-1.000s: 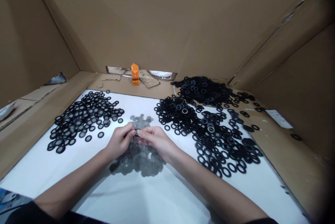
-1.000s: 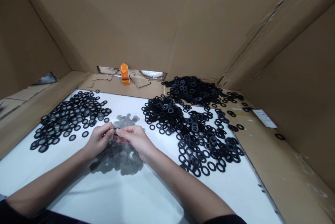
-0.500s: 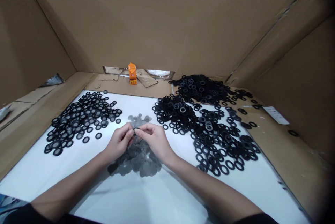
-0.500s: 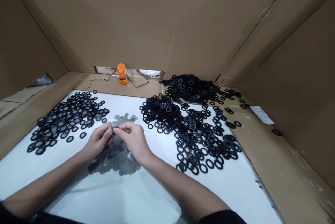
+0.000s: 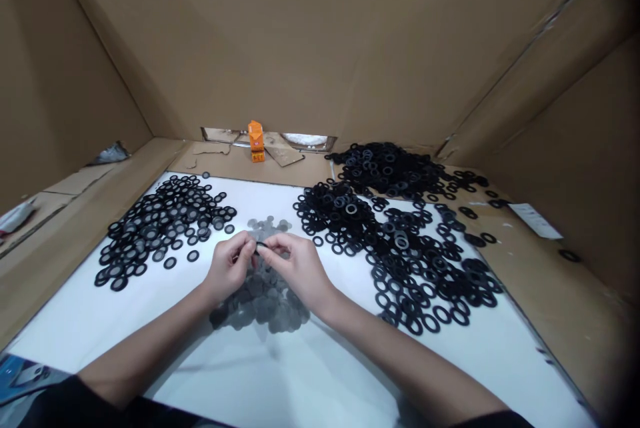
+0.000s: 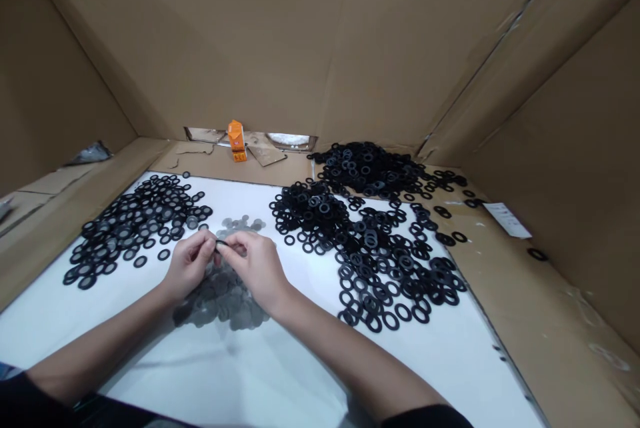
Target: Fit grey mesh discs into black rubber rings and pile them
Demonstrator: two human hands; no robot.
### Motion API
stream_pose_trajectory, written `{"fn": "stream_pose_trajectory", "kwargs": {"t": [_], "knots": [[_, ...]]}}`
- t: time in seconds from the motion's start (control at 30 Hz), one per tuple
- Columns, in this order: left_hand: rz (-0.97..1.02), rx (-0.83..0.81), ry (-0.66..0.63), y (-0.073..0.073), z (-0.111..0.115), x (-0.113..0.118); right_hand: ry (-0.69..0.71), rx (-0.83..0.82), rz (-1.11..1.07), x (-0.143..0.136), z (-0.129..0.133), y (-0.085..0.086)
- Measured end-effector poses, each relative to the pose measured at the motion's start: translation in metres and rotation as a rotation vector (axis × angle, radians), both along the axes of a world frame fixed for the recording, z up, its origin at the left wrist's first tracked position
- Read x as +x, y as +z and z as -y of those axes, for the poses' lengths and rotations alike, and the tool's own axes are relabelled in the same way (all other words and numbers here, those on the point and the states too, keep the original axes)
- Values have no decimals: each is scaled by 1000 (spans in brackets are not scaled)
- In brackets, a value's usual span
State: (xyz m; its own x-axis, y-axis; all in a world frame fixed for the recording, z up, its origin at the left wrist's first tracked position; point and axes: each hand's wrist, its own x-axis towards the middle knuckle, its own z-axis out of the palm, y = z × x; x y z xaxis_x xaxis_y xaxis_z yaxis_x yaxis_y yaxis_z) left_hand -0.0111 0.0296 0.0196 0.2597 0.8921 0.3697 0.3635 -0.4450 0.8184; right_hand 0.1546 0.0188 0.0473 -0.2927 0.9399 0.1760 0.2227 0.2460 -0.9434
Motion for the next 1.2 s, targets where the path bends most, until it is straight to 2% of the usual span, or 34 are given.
{"fn": "stream_pose_trajectory", "kwargs": {"t": [0.07,0.23,0.37,0.6,0.8,0.9,1.03,1.13,1.2], "knots": [[2,25,3,-2,0,1,-8,54,69,1,0,2],[-65,-22,-135,1,-4,-7,-41,150,233,4,-3,7],[-49,-21,-162,3,-6,-11,-69,201,218,4,-4,5],[-20,-18,-98,-3,-3,-5,-23,65,132,2,-1,1],[-21,-36,-9,4,-3,1,29,-32,31,2,-8,-4],[58,-103,-44,4,-4,1,48,-63,-17,7,-14,-3],[113,-212,-131,-1,-1,2,90,-237,-153,10,-14,3],[195,-154,-4,-6,5,9,119,-523,-401,4,-6,4],[258,-129,98,-9,9,13,65,-639,-528,-1,0,3]]}}
